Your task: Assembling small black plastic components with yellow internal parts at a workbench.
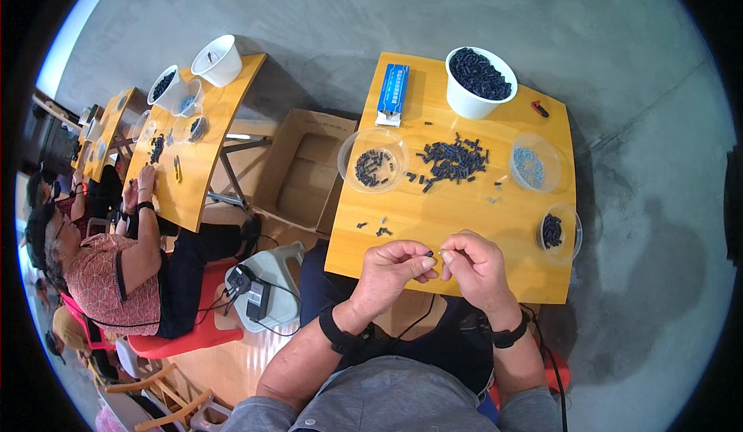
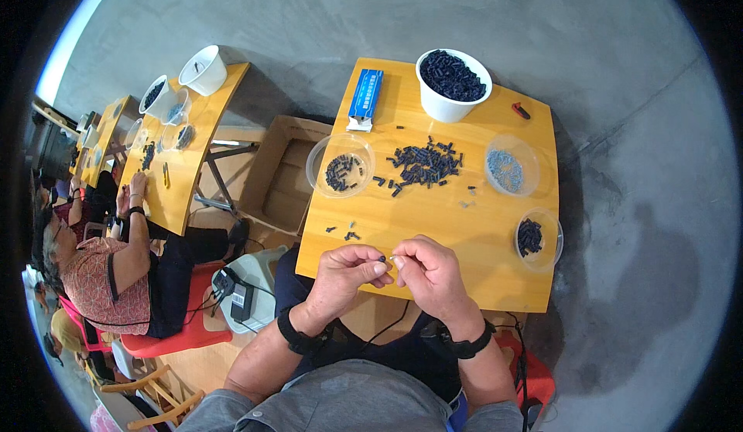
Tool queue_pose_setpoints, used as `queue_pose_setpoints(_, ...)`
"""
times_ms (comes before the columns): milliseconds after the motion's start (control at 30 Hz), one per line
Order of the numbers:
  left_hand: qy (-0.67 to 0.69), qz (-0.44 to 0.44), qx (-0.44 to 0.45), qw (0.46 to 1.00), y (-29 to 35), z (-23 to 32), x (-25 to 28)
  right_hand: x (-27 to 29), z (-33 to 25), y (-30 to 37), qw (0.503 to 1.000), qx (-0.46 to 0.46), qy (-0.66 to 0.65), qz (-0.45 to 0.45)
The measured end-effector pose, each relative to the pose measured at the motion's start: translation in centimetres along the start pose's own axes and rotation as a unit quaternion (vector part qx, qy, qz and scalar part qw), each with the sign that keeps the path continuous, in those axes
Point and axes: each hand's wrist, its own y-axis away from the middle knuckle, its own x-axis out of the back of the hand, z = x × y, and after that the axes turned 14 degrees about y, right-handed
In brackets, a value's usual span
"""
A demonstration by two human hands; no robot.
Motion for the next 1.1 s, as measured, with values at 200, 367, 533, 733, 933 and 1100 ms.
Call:
queue_pose_setpoints(200, -0.018, -0.021, 0.003, 1.0, 0.2, 0.4, -0.4, 0.1, -0.5, -0.1, 0.999, 0.023, 0.041, -0.014)
queue_pose_setpoints(367, -0.046, -0.032, 0.012, 0.998, 0.1, 0.5, -0.1, 0.2, -0.9, -0.3, 0.996, 0.03, 0.079, -0.018)
queue_pose_setpoints(533, -0.053, -0.028, 0.015, 0.998, 0.2, 0.5, -0.1, 0.5, -0.8, -0.6, 0.989, 0.051, 0.133, -0.042)
queue_pose_setpoints(733, -0.093, -0.019, 0.029, 0.995, 0.3, 0.4, 0.1, 1.4, -2.4, -1.3, 0.946, 0.136, 0.28, -0.095)
queue_pose_setpoints(933, -0.131, -0.017, 0.048, 0.99, -0.1, 0.6, -0.5, 1.7, -2.3, -1.5, 0.925, 0.15, 0.327, -0.122)
queue_pose_setpoints(1100, -0.133, -0.026, 0.052, 0.989, 0.0, 0.6, 0.0, 1.3, -2.7, -1.5, 0.931, 0.155, 0.312, -0.106)
